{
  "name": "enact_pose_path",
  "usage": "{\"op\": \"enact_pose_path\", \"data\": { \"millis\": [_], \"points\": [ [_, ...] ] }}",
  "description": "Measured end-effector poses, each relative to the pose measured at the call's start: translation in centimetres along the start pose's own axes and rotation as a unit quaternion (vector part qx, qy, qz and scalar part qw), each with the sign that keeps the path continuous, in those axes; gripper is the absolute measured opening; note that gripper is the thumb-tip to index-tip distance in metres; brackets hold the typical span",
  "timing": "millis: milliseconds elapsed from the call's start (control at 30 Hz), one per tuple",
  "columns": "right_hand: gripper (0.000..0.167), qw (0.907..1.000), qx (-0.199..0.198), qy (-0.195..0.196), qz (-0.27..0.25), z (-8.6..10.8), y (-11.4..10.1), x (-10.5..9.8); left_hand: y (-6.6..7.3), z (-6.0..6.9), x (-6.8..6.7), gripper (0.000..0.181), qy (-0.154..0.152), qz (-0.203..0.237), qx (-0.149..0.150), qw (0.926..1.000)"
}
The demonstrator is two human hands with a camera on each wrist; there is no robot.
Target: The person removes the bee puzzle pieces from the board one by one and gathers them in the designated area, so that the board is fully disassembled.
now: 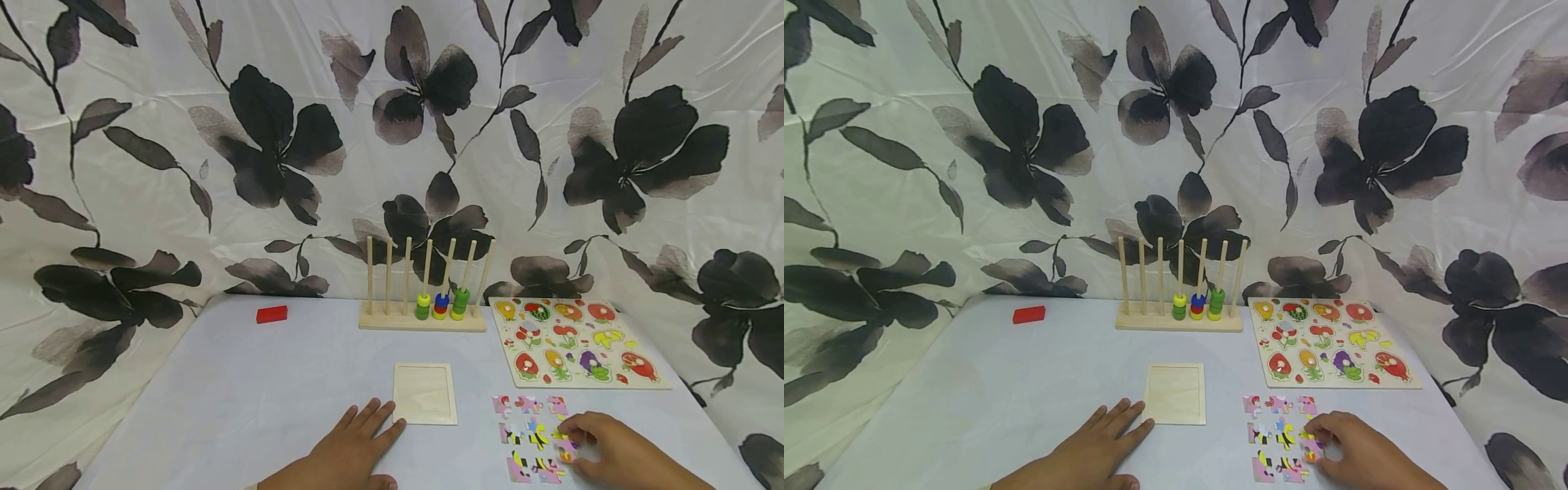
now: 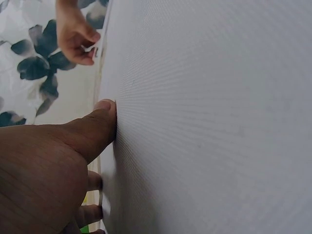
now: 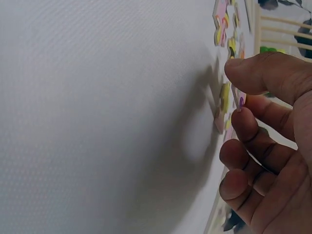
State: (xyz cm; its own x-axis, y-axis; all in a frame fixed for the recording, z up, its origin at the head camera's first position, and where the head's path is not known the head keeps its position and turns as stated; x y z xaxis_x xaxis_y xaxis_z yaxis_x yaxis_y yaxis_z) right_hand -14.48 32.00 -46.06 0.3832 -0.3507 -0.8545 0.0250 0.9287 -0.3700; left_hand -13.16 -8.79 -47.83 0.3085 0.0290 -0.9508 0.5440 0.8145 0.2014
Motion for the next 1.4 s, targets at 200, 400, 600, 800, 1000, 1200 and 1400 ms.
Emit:
{"op": "enact_pose_path", "data": {
  "millis": [200,400,600,800,1000,1200,1400],
  "points": [
    [0.05,0.9998,0.018,-0.01,-0.007,0.1,0.7,0.2,0.0,-0.1,0.1,0.085,-0.002,0.0,-0.001,1.0],
    [0.052,0.9994,0.022,-0.018,-0.017,0.5,1.3,0.5,-0.1,0.0,0.1,0.085,-0.001,0.002,0.001,1.0],
    [0.052,0.9992,0.021,-0.022,-0.026,0.7,1.3,0.8,-0.1,0.1,0.1,0.085,0.002,0.007,0.005,1.0],
    [0.047,0.9989,0.016,-0.027,-0.034,0.8,1.3,1.2,-0.1,0.1,-0.1,0.085,-0.002,0.005,0.002,1.0],
    [0.044,0.9985,0.02,-0.035,-0.036,0.8,1.4,1.2,0.0,0.1,-0.1,0.085,-0.005,0.005,-0.001,1.0],
    [0.044,0.9978,0.022,-0.04,-0.047,0.7,1.7,1.4,-0.1,0.1,-0.1,0.085,-0.006,0.005,-0.004,1.0],
    [0.045,0.9976,0.021,-0.042,-0.051,0.7,1.7,1.4,-0.2,0.2,-0.1,0.085,-0.003,0.004,0.0,1.0]
  ]
}}
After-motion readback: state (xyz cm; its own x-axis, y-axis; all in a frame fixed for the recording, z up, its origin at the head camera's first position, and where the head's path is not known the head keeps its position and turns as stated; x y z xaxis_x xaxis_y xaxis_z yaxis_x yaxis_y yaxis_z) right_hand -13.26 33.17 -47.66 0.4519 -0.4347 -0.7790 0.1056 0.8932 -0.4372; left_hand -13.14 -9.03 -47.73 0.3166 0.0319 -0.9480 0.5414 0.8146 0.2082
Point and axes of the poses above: each hand's wrist, its own z-axis away from the middle knuckle, its own x-axis out of the palm, y = z × x, the point moved 3 cm from there along -z, towards the middle knuckle, and after that the axes turned 2 degrees about -x, right-handed, at the moved point
